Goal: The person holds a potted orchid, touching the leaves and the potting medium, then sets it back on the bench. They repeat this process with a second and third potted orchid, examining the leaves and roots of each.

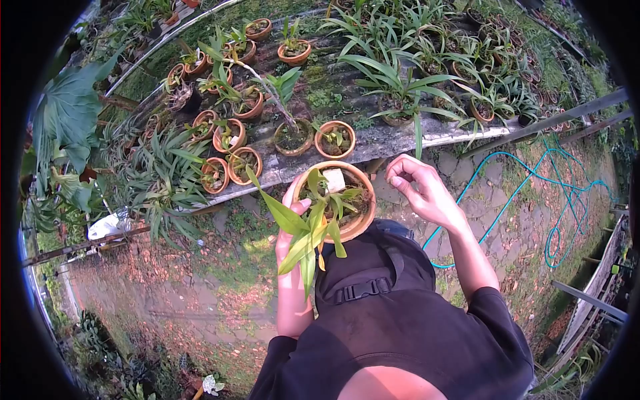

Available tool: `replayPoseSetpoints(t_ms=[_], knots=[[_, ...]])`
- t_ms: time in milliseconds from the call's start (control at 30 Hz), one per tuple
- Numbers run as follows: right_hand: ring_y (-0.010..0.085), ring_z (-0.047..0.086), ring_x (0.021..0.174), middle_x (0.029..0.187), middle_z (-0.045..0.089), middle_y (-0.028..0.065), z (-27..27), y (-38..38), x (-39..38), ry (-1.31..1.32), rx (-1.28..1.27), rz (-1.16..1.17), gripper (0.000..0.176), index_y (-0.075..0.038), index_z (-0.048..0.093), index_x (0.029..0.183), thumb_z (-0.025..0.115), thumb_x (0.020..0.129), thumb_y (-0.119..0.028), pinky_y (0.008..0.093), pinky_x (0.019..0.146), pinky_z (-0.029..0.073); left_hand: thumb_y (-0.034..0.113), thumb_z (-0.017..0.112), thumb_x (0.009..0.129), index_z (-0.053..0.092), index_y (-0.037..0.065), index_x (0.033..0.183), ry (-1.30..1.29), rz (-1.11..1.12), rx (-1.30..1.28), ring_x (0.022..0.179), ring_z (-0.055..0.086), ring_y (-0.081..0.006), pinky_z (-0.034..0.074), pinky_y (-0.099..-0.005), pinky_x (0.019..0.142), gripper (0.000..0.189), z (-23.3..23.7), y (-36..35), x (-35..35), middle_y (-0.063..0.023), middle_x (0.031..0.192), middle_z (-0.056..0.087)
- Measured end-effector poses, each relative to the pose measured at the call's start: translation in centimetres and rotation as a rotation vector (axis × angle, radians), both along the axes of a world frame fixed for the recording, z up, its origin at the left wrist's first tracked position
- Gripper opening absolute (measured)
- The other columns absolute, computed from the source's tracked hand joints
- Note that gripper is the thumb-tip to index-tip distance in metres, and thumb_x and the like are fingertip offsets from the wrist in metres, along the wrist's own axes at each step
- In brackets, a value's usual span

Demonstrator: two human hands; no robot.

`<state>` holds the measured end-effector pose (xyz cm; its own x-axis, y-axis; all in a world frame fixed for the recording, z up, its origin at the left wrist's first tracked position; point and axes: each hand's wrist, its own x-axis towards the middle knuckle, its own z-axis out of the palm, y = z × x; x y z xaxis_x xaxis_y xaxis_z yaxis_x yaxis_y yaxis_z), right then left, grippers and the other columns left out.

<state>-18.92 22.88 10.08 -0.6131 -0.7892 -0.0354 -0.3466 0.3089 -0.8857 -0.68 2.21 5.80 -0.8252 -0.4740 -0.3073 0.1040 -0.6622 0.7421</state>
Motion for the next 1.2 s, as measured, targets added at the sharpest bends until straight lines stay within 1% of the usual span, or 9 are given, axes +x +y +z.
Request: replayPoseSetpoints(t_ms=[133,367,500,567,600,800,967,1067,1200], knots=[[0.0311,0.064,0.094,0.101,0.063,0.0125,0.4,2.2,0.1,0.462,0.227,0.026,0.013,0.002,0.061,0.097,0.068,0.092,-0.007,0.0411,0.084,0.051,0.03,0.068,0.089,0.035,-0.005,0.154,-0.007,0.0,0.002,0.132,0.056,-0.0273,0.046,-0.0412,0.113,0.081,-0.2,-0.1,0.1,-0.0191,0.145,0.051],[0.0346,0.064,0.098,0.102,0.061,0.0134,0.9,-0.9,1.2,0.287,0.015,0.107,0.027,-0.001,0.069,0.107,0.077,0.084,-0.012,0.044,0.085,0.051,0.035,0.065,0.095,0.036,-0.002,0.155,0.346,-0.142,0.092,0.137,0.051,-0.0244,0.043,-0.0402,0.115,0.076,0.3,-0.3,0.7,-0.0147,0.15,0.046],[0.0344,0.065,0.094,0.102,0.061,0.0131,0.3,-2.5,1.5,0.31,0.057,0.179,0.032,-0.001,0.072,0.11,0.079,0.081,-0.013,0.045,0.082,0.053,0.041,0.06,0.1,0.04,0.001,0.155,-0.013,-0.202,-0.142,0.137,0.047,-0.0202,0.037,-0.0382,0.116,0.07,-8.8,-3.2,2.3,-0.0088,0.152,0.043],[0.0346,0.066,0.093,0.099,0.062,0.013,0.2,-2.7,1.2,0.345,0.08,0.215,0.03,-0.001,0.074,0.108,0.079,0.081,-0.012,0.0451,0.081,0.053,0.042,0.059,0.102,0.04,0.002,0.155,-0.117,-0.181,-0.186,0.133,0.048,-0.0182,0.038,-0.0359,0.114,0.069,-5.8,-2.1,1.5,-0.0068,0.149,0.044],[0.0347,0.066,0.092,0.099,0.063,0.013,-0.1,-2.7,1.1,0.316,0.084,0.227,0.029,-0.001,0.074,0.107,0.079,0.081,-0.012,0.0451,0.081,0.053,0.025,0.067,0.094,0.042,0.001,0.152,-0.12,-0.008,-0.12,0.099,0.069,-0.0167,0.057,-0.0299,0.087,0.068,-4.4,-1.1,0.3,-0.0107,0.119,0.067],[0.036,0.068,0.085,0.095,0.067,0.0137,-0.9,-2.5,0.5,0.206,0.007,0.233,0.021,-0.001,0.076,0.101,0.078,0.082,-0.01,0.045,0.075,0.054,0.029,0.063,0.099,0.05,0.0,0.146,-0.057,0.026,-0.1,0.093,0.068,-0.0131,0.056,-0.0269,0.08,0.057,-3.8,-0.4,1.5,-0.0074,0.11,0.068],[0.0352,0.069,0.086,0.099,0.068,0.0125,-1.4,-2.7,1.2,0.252,-0.05,0.196,0.017,-0.002,0.077,0.097,0.076,0.082,-0.01,0.0456,0.075,0.055,0.039,0.055,0.105,0.046,0.001,0.145,-0.125,-0.119,-0.114,0.118,0.055,-0.0166,0.043,-0.0323,0.1,0.055,-7.3,-2.3,2.7,-0.0064,0.13,0.056],[0.0349,0.069,0.086,0.099,0.067,0.0116,-1.3,-2.7,1.2,0.337,0.025,0.232,0.015,-0.002,0.075,0.096,0.075,0.083,-0.011,0.0469,0.073,0.055,0.036,0.063,0.1,0.064,0.0,0.124,-0.116,0.025,-0.117,0.084,0.068,-0.0103,0.054,-0.0238,0.071,0.044,-5.1,-0.8,1.5,-0.0036,0.098,0.071],[0.0355,0.069,0.085,0.098,0.067,0.0116,-1.7,-2.7,1.5,0.392,0.062,0.225,0.012,-0.001,0.071,0.092,0.073,0.086,-0.011,0.0472,0.071,0.054,0.034,0.067,0.097,0.057,-0.001,0.135,-0.093,0.01,-0.133,0.086,0.068,-0.0116,0.056,-0.0251,0.076,0.053,-4.6,-0.7,1.3,-0.0056,0.102,0.07]])
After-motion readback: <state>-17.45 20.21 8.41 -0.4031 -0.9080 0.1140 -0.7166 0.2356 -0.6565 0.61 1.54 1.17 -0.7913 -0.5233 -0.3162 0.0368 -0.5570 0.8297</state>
